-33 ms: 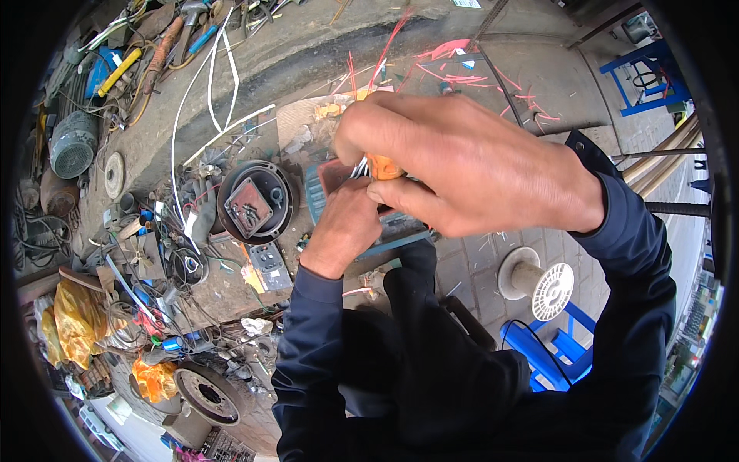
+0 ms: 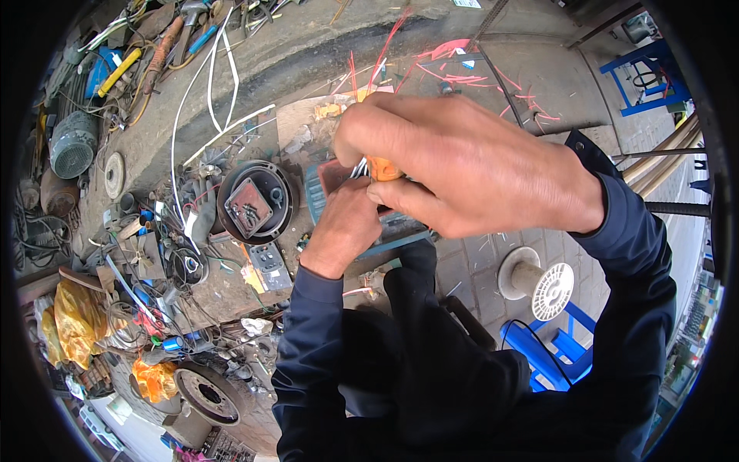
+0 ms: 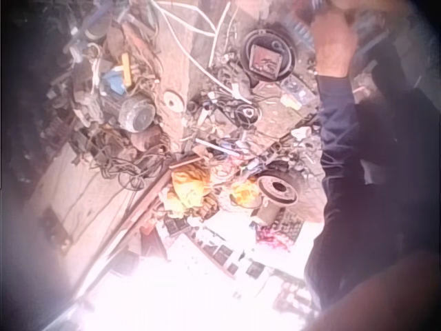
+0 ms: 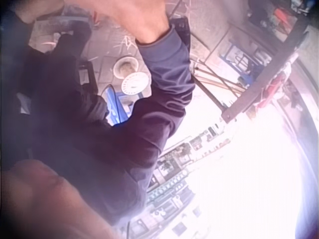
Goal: The person sits at a cluttered workbench and uses a screwdriver to adjust and tighten screws on a small electrical component with red wires. The person repeatedly picks up and places the screwdriver while manipulating the component and wires.
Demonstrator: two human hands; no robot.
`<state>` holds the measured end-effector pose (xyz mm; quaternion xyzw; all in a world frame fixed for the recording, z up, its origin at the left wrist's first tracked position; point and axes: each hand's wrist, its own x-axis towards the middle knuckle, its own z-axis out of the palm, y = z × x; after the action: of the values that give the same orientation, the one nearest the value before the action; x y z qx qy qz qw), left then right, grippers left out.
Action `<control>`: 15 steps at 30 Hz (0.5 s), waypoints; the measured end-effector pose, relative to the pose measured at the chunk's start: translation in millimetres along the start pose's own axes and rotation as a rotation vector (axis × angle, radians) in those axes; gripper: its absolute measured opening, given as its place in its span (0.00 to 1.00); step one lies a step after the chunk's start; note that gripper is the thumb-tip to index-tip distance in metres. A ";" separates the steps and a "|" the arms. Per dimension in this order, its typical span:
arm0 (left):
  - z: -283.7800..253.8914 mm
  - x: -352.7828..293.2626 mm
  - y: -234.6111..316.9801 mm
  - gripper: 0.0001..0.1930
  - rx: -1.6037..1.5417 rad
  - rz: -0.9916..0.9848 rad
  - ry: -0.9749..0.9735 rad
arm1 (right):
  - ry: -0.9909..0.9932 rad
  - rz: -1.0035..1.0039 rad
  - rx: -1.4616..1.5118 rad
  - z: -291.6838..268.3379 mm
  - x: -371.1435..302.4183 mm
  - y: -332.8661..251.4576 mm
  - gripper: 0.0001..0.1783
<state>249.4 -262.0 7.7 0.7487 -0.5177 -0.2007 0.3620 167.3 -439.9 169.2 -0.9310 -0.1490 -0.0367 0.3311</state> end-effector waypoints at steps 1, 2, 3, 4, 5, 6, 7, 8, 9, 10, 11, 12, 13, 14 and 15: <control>1.5 -0.3 -2.1 0.11 0.004 -0.005 -0.001 | -0.005 0.001 0.002 0.1 -0.8 -0.4 0.18; 3.6 -0.9 -4.8 0.12 0.011 -0.008 0.001 | -0.011 -0.001 0.003 0.1 -1.2 -0.5 0.18; 5.7 -1.6 -8.5 0.14 0.038 0.006 -0.009 | -0.017 -0.004 0.003 0.2 -1.6 -0.5 0.18; 8.6 -2.6 -12.7 0.16 -0.007 -0.035 -0.050 | -0.028 -0.010 0.004 0.2 -1.8 -0.6 0.18; 11.8 -3.0 -17.8 0.22 -0.031 -0.061 -0.104 | -0.036 -0.021 0.006 0.1 -1.7 -0.7 0.18; 15.5 -3.6 -22.4 0.26 -0.036 -0.055 -0.122 | -0.045 -0.033 0.009 -0.1 -1.3 -1.2 0.19; 19.1 -4.1 -26.5 0.29 -0.200 -0.116 -0.163 | -0.052 -0.051 0.013 -0.3 -0.5 -1.9 0.19; 22.9 -3.9 -29.3 0.31 -0.346 -0.146 -0.167 | -0.070 -0.058 0.011 -0.8 0.4 -3.3 0.19; 25.4 -4.0 -30.9 0.28 -0.347 -0.122 -0.115 | -0.084 -0.066 0.015 -1.4 1.6 -5.2 0.18; 26.4 -4.3 -31.1 0.26 -0.347 -0.098 -0.063 | -0.110 -0.064 0.013 -2.4 2.3 -8.0 0.18; 27.0 -3.1 -29.5 0.20 -0.198 -0.020 0.042 | -0.154 -0.044 0.009 -3.2 3.5 -11.3 0.18; 23.7 -4.6 -27.0 0.17 -0.115 0.005 0.065 | -0.115 -0.029 -0.067 -4.2 4.8 -14.6 0.17; 19.6 -5.5 -23.3 0.15 -0.032 0.027 0.090 | -0.095 0.005 -0.144 -4.7 6.0 -18.1 0.17; 11.4 -11.2 -19.0 0.15 -0.016 -0.003 0.033 | -0.089 0.047 -0.243 -5.0 7.2 -21.2 0.16; 4.1 -15.5 -14.1 0.14 -0.005 0.028 0.030 | -0.121 0.108 -0.294 -6.6 7.1 -23.5 0.15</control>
<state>249.6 -246.2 -6.8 0.7436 -0.5221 -0.1858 0.3742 167.2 -425.0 189.7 -0.9766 -0.1115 0.0158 0.1832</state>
